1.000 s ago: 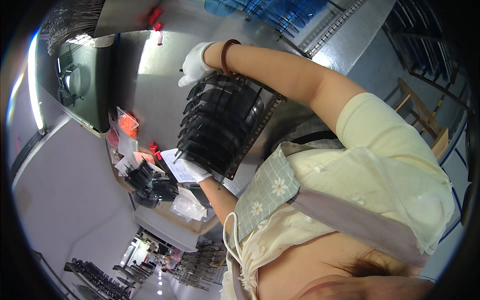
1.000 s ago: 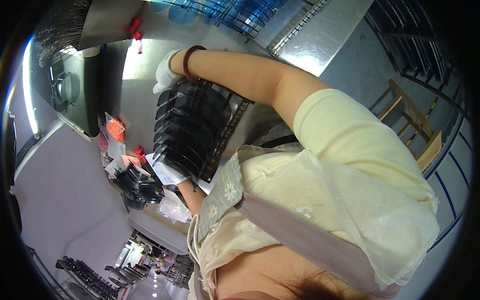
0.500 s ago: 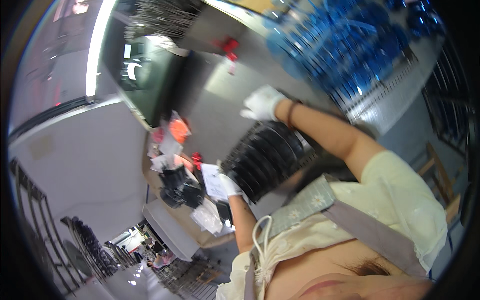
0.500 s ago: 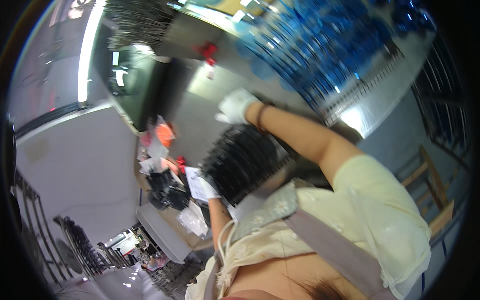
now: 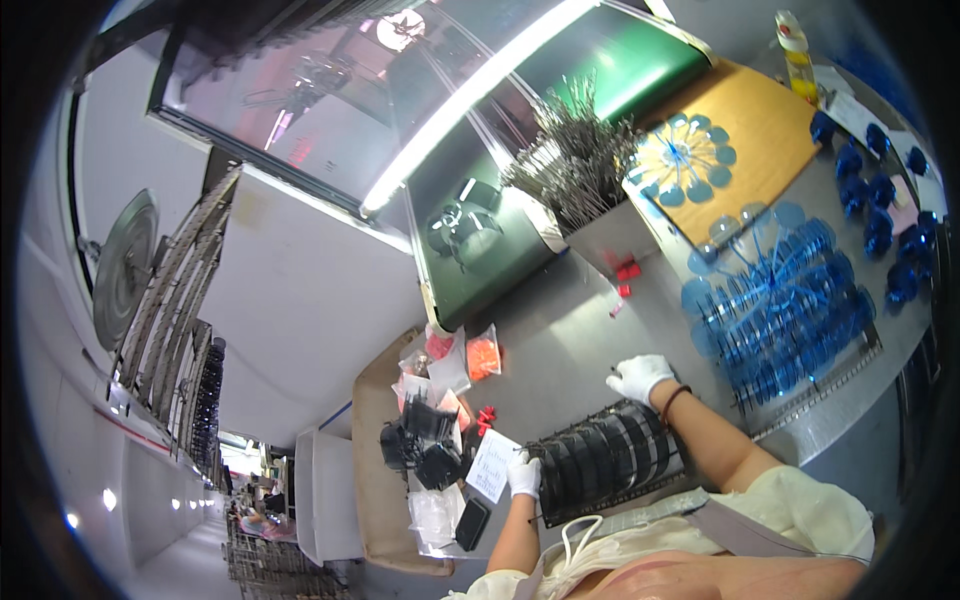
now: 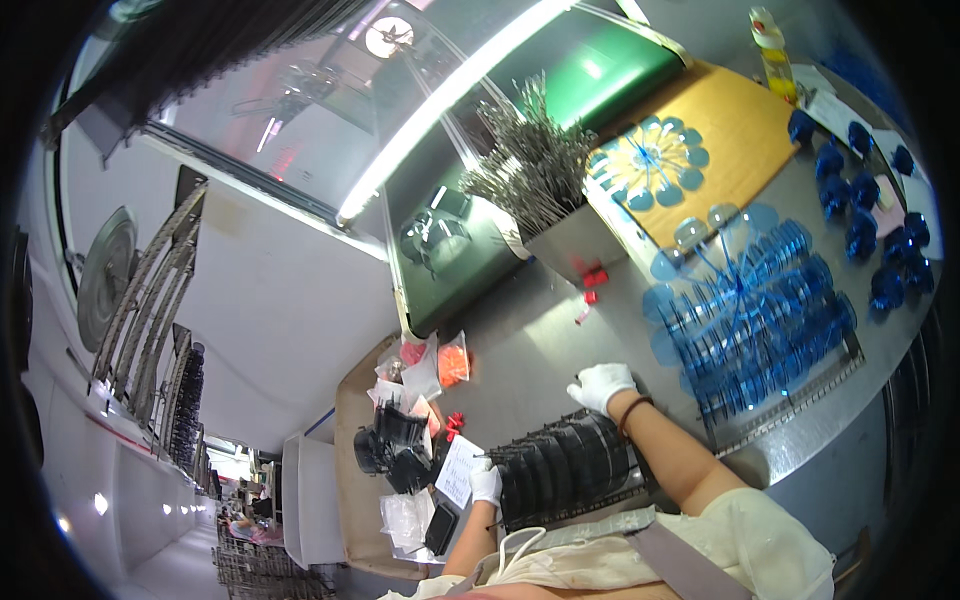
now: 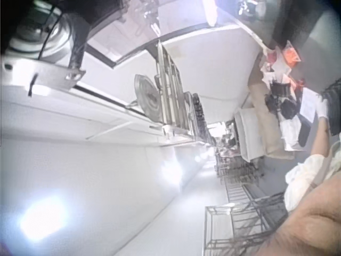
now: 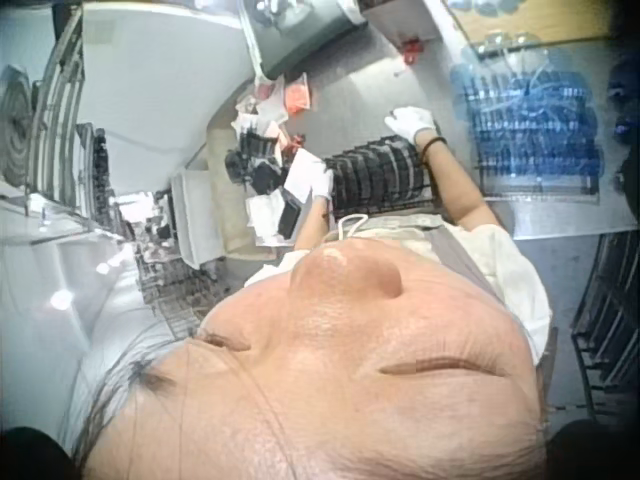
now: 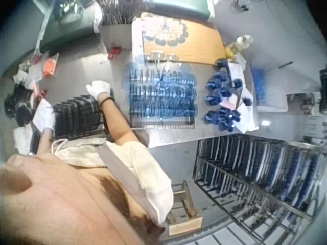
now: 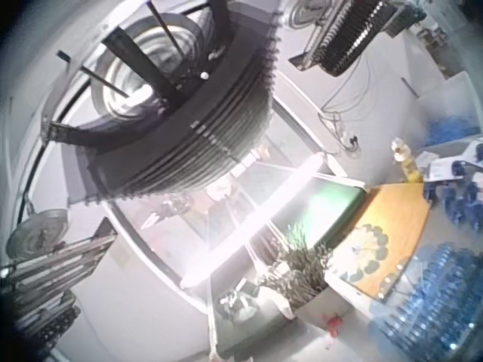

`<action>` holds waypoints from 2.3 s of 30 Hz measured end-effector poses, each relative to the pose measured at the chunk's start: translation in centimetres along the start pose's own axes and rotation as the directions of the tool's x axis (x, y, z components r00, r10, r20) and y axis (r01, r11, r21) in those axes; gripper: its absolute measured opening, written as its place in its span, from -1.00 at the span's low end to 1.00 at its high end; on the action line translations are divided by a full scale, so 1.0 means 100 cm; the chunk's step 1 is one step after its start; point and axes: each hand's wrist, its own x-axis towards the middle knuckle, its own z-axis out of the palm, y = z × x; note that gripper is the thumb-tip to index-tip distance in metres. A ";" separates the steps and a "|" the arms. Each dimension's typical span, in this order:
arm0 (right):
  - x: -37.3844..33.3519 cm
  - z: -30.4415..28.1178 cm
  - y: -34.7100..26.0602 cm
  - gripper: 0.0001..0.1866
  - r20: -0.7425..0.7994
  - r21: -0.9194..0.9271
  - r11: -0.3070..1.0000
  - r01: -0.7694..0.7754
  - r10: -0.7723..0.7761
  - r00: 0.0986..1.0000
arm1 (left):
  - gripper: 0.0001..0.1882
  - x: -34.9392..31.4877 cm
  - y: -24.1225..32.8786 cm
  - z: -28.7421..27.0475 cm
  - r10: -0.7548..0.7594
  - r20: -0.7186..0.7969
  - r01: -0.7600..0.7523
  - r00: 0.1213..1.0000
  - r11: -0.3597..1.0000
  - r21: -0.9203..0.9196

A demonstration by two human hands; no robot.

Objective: The person repeatedly assembles small metal racks by inserting black circular rings and blue decorative elements, then places the finished racks onto a nearby rack. The person also retrieves empty racks from the rack and returns to the table to continue assembly.

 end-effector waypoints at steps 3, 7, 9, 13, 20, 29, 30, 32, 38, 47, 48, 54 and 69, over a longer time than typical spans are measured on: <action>-0.005 -0.015 -0.006 -0.46 -0.069 0.065 0.997 0.052 -0.048 0.996 | -0.73 0.034 -0.011 -0.043 0.001 0.475 0.037 0.880 0.997 -0.070; -0.045 -0.047 -0.025 -0.49 -0.366 0.157 0.935 0.318 -0.244 0.898 | -0.59 0.112 0.038 -0.144 0.169 0.218 -0.043 0.961 0.872 -0.488; -0.080 -0.053 -0.043 -0.49 -0.461 0.077 0.888 0.454 -0.372 0.806 | -0.65 0.150 0.108 -0.177 0.314 -0.211 -0.363 0.926 0.893 -0.267; -0.133 -0.041 -0.066 -0.38 -0.121 -0.217 0.813 0.540 -0.571 0.812 | -0.60 0.181 0.279 -0.195 0.689 -0.482 -0.747 0.541 0.657 0.102; -0.135 -0.025 -0.066 -0.22 -0.057 -0.340 0.791 0.508 -0.557 0.829 | -0.70 0.212 0.413 -0.180 0.366 -0.353 -0.394 0.861 0.919 -0.007; -0.130 -0.026 -0.070 -0.22 0.012 -0.386 0.760 0.523 -0.563 0.827 | -0.64 0.236 0.416 -0.172 0.376 -0.491 -0.373 0.786 0.921 0.110; -0.128 -0.026 -0.070 -0.22 0.007 -0.397 0.754 0.523 -0.568 0.823 | -0.69 0.237 0.415 -0.174 0.393 -0.500 -0.414 0.771 0.907 0.075; -0.125 -0.024 -0.072 -0.23 0.007 -0.411 0.742 0.530 -0.579 0.815 | -0.74 0.239 0.415 -0.177 0.400 -0.260 -0.369 0.879 0.915 0.161; -0.125 -0.021 -0.076 -0.26 -0.038 -0.440 0.721 0.535 -0.610 0.791 | -0.82 0.236 0.410 -0.194 0.579 -0.410 -0.595 0.705 0.797 0.103; -0.113 0.001 -0.073 -0.29 -0.136 -0.491 0.679 0.545 -0.678 0.722 | -0.70 0.062 0.188 -0.297 -0.208 -0.688 -0.714 0.695 -0.312 -0.627; -0.113 0.001 -0.074 -0.28 -0.124 -0.496 0.677 0.543 -0.675 0.727 | -0.69 0.032 0.145 -0.300 -0.278 -0.749 -0.798 0.602 -0.262 -0.543; -0.122 0.002 -0.103 -0.24 -0.071 -0.538 0.730 0.422 -0.538 0.840 | -0.56 -0.116 -0.049 -0.225 -0.685 -0.676 -0.431 0.272 0.542 -0.722; -0.123 0.100 -0.200 -0.32 -0.097 -0.645 0.621 0.445 -0.644 0.759 | -0.76 -0.185 -0.087 -0.088 -0.706 -0.294 -0.431 0.645 -0.018 -0.902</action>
